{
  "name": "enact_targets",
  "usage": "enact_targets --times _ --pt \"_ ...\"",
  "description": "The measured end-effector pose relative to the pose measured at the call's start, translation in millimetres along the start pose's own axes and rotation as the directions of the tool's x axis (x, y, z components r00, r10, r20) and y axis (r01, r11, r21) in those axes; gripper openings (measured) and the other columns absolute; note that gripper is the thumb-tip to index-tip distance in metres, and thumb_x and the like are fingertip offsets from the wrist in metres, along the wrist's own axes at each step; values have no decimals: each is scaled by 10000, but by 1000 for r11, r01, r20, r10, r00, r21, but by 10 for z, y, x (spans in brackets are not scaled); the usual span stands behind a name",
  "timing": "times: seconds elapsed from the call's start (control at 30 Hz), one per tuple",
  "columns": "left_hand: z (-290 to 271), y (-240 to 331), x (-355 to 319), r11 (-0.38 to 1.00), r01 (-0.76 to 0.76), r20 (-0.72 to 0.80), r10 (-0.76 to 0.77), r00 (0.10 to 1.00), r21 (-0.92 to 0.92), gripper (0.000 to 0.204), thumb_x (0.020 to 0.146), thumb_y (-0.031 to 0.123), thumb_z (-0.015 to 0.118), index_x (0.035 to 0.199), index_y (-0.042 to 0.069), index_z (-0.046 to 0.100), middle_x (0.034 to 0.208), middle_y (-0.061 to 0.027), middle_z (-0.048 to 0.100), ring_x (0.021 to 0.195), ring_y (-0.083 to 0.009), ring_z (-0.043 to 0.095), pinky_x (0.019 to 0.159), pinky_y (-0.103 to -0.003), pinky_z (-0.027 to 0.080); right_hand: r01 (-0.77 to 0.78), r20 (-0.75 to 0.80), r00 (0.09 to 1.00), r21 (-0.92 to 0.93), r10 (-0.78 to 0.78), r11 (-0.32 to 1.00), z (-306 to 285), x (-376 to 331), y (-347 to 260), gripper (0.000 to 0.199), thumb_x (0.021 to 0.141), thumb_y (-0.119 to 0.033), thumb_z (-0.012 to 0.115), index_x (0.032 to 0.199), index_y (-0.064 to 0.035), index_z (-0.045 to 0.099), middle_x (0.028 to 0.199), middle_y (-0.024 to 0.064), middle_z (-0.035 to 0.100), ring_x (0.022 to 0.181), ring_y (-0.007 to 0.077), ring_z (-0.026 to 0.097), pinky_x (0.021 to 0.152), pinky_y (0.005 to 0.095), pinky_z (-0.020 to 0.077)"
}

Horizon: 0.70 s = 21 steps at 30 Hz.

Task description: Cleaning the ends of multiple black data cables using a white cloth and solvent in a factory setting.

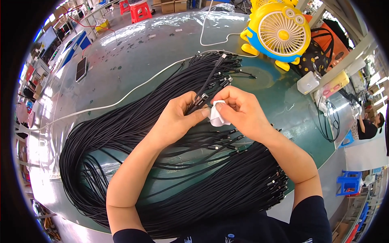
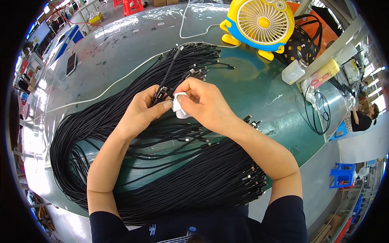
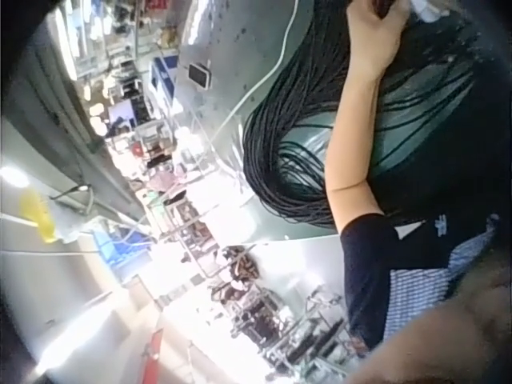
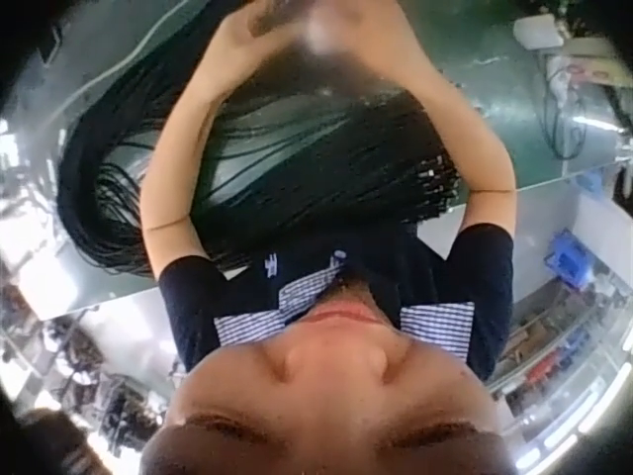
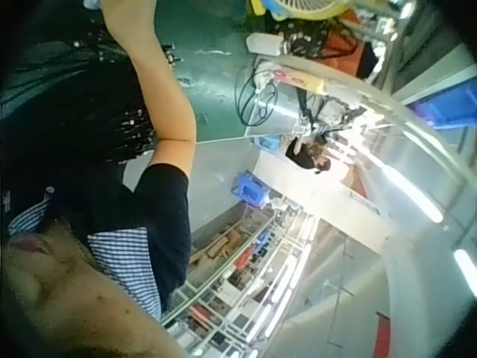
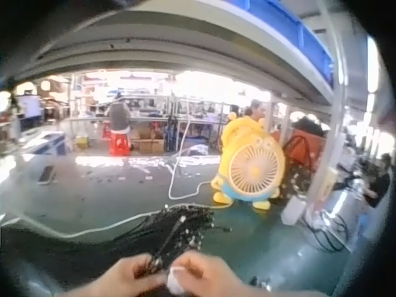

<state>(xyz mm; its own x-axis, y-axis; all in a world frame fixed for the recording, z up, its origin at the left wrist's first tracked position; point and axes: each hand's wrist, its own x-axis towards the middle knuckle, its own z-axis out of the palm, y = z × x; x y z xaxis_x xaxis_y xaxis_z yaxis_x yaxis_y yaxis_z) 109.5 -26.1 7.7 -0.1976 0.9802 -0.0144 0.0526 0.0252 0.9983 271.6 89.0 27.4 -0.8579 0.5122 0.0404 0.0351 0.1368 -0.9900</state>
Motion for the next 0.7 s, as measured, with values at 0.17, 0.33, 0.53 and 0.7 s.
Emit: enact_targets --times 0.17,0.33,0.53,0.7 --pt "-43 -3 -16 997 74 5 -74 997 13 125 876 135 642 856 35 568 723 51 498 642 -45 436 577 -222 362 5 49 999 -76 -2 997 4 62 57 83 879 -17 530 953 13 554 796 20 605 713 57 567 626 221 460" --pt "144 34 104 985 -16 2 16 1000 170 186 848 164 661 819 31 535 665 20 485 602 -55 443 531 -232 349 147 3 988 -305 -153 941 -169 -77 67 61 818 -39 586 875 -21 572 763 39 594 675 90 563 621 255 460" --pt "77 -85 -33 996 48 -104 -39 994 81 128 880 126 615 805 57 538 661 21 505 560 -50 451 510 -206 345 216 -55 972 -149 -226 965 16 77 266 99 783 -70 584 828 17 570 693 129 616 621 199 601 569 340 473" --pt "132 -161 74 993 -8 -210 -16 978 -115 155 919 159 605 833 32 586 686 -4 551 581 -64 483 519 -206 380 250 59 968 -367 -245 896 -110 -181 219 142 758 -54 566 896 -17 568 735 130 602 689 216 606 595 366 451"
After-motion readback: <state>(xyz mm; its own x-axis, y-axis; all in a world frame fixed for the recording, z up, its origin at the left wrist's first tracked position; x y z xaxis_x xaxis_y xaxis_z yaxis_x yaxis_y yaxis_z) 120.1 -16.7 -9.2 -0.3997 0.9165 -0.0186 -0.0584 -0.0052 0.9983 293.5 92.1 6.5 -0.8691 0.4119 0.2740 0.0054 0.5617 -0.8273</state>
